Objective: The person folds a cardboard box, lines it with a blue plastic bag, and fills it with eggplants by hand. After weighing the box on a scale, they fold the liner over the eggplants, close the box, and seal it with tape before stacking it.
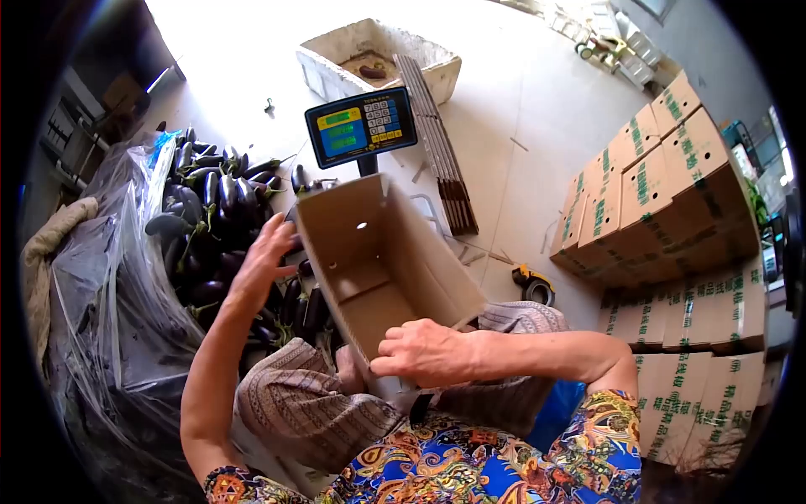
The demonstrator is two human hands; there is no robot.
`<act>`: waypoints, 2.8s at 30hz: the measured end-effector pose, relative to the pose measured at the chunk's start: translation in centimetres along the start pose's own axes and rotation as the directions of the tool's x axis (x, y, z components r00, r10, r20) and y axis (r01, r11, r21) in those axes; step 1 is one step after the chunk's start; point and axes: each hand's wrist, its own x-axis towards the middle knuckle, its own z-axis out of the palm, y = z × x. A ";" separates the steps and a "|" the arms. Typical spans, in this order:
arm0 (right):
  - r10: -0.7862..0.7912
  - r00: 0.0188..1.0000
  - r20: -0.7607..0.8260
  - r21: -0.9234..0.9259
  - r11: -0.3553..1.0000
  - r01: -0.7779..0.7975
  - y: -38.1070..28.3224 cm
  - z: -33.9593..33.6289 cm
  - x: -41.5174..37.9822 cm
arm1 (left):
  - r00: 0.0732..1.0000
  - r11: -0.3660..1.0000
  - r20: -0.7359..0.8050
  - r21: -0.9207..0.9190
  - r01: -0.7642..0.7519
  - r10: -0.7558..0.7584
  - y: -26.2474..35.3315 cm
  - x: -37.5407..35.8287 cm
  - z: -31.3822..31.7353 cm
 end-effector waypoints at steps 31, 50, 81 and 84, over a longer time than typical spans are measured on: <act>0.743 0.020 -0.669 0.248 0.248 -0.936 32.6 -10.6 0.8 | 0.981 0.947 -0.095 0.291 -0.133 0.167 -6.0 5.3 6.8; 0.809 0.202 -0.552 0.221 0.376 -0.900 32.0 -9.8 -0.6 | 0.993 0.895 0.106 0.437 -0.091 0.048 -1.9 7.2 10.6; 0.975 -0.156 -0.157 0.569 -0.040 -0.821 21.1 6.9 -14.7 | 0.953 0.958 -0.161 0.173 -0.229 0.257 -19.6 5.9 9.8; 0.986 -0.125 -0.112 0.400 -0.070 -0.914 23.6 10.0 -13.7 | 0.988 0.990 -0.113 0.105 -0.096 0.108 -18.4 6.1 11.8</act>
